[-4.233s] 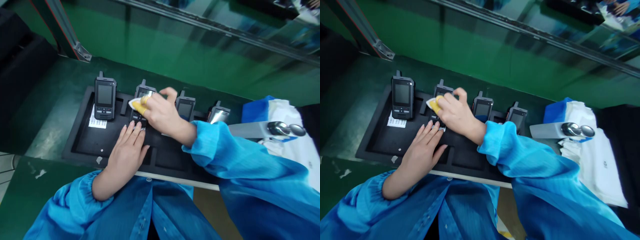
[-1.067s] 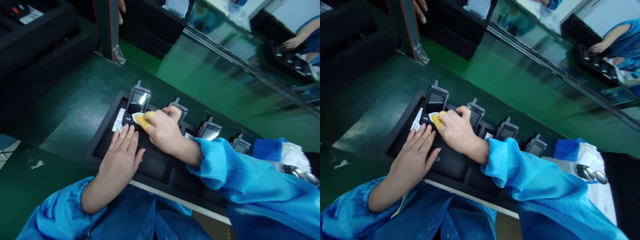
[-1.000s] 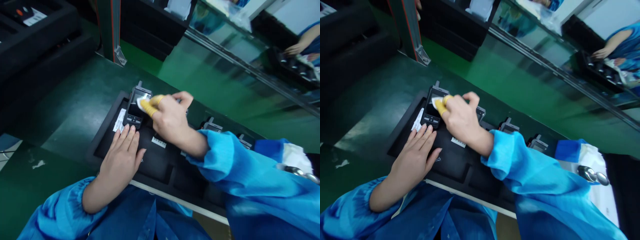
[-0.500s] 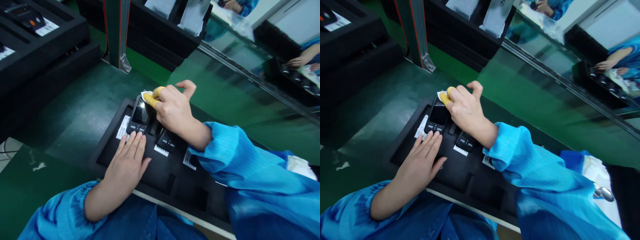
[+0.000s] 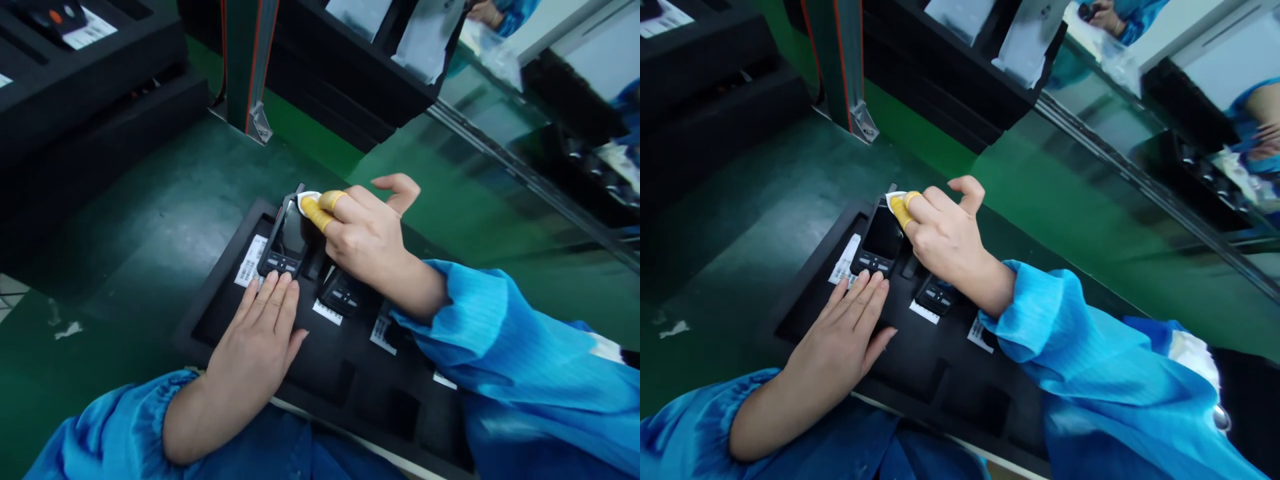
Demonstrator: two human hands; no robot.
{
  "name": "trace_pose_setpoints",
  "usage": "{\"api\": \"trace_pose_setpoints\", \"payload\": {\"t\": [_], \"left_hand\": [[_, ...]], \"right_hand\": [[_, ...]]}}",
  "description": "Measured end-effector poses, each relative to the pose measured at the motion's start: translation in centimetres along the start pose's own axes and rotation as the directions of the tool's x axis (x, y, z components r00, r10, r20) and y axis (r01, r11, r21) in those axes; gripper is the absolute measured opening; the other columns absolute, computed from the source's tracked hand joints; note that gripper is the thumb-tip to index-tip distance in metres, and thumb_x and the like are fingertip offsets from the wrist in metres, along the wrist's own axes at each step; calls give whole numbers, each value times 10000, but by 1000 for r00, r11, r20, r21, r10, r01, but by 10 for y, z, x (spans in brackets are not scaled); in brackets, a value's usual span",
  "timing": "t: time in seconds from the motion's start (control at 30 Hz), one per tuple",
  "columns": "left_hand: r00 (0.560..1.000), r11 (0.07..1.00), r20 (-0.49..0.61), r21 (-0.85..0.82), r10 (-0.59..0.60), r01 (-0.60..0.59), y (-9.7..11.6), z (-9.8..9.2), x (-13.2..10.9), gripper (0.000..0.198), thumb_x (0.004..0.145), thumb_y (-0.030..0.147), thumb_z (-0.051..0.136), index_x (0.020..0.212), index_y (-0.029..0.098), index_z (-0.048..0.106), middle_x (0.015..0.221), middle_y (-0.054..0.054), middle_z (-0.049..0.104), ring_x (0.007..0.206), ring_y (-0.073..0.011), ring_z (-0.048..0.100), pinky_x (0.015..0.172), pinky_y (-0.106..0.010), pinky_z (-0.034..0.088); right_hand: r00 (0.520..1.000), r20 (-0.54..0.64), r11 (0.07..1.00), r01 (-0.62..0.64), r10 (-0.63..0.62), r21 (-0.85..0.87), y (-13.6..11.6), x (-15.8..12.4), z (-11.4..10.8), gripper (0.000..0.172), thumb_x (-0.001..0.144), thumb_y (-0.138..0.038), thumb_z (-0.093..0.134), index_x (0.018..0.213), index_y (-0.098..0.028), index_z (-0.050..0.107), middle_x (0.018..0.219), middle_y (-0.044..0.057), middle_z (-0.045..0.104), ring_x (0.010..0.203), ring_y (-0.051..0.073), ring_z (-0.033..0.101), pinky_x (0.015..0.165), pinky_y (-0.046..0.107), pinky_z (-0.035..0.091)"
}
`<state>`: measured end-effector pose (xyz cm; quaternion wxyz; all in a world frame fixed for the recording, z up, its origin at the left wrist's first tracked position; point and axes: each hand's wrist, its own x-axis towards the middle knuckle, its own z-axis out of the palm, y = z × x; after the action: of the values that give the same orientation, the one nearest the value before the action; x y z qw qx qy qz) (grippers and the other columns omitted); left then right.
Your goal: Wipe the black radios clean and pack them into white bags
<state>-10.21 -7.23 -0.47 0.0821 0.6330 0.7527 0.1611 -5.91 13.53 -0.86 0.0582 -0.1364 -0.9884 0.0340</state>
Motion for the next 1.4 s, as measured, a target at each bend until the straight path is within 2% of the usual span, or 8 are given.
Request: {"api": "trace_pose_setpoints", "payload": {"t": [0.2, 0.37, 0.6, 0.87, 0.97, 1.07, 1.23, 1.4], "left_hand": [[1000, 1000, 0, -1, -16, 16, 0, 0, 2, 441, 932, 275, 450, 1270, -3, 504, 1300, -195, 583, 1229, -304, 540, 1044, -474, 441], [1000, 1000, 3, -8, -17, 17, 1, 0, 1, 445, 938, 279, 441, 1282, 2, 497, 1301, -180, 588, 1245, -293, 527, 1062, -462, 426], [1000, 1000, 9, -3, -16, 16, 0, 0, 1, 461, 929, 279, 466, 1286, -12, 488, 1309, -202, 575, 1245, -309, 524, 1059, -471, 417], [1000, 1000, 10, 25, 11, -11, -2, 1, 1, 455, 939, 284, 435, 1285, -8, 484, 1305, -199, 579, 1245, -310, 525, 1052, -484, 423], [1000, 1000, 4, 28, 10, -10, -3, 1, 0, 447, 941, 281, 424, 1294, 12, 479, 1301, -197, 581, 1249, -313, 521, 1046, -494, 428], [1000, 1000, 9, 21, 11, -11, -4, 1, 0, 458, 942, 288, 428, 1322, 35, 455, 1320, -187, 569, 1268, -307, 503, 1058, -500, 418], [1000, 1000, -2, 20, 19, -19, -5, 0, 0, 463, 937, 291, 453, 1306, 12, 462, 1303, -197, 580, 1264, -312, 505, 1052, -490, 429], [999, 999, 0, 17, 42, -42, -8, -3, 0, 474, 930, 304, 474, 1307, 18, 454, 1315, -204, 569, 1271, -313, 499, 1062, -495, 414]], "right_hand": [[1000, 22, 999, 2, -3, 34, -6, 13, 1, 453, 960, -179, 260, 776, -247, 669, 785, 7, 618, 795, 135, 503, 888, 456, 297], [997, -5, 995, 72, -73, -75, 3, -3, 2, 438, 953, -145, 271, 761, -212, 660, 750, -6, 585, 785, 123, 487, 891, 465, 268], [990, 135, 998, 42, -35, -54, -9, 15, -11, 446, 958, -133, 249, 794, -207, 657, 783, -6, 581, 785, 114, 474, 931, 461, 272], [990, 140, 1000, 0, 2, -17, -11, 11, -4, 400, 938, -123, 298, 738, -212, 633, 802, -3, 575, 838, 137, 484, 961, 482, 272], [979, 195, 999, -50, 51, -11, -16, 34, -21, 402, 942, -133, 274, 897, -226, 662, 978, 24, 607, 912, 168, 506, 972, 516, 272], [974, 124, 982, -183, 188, -51, -6, 43, -55, 409, 944, -177, 273, 1045, -271, 658, 1102, 56, 593, 1014, 230, 514, 944, 548, 292], [908, 39, 899, -405, 416, -167, 31, -9, -98, 423, 877, -140, 359, 1102, -286, 687, 1024, 78, 611, 1049, 287, 539, 903, 613, 302], [882, 15, 864, -457, 470, -210, 52, -93, -104, 415, 850, -180, 347, 1028, -209, 721, 942, 112, 640, 935, 290, 587, 841, 614, 334]]}}
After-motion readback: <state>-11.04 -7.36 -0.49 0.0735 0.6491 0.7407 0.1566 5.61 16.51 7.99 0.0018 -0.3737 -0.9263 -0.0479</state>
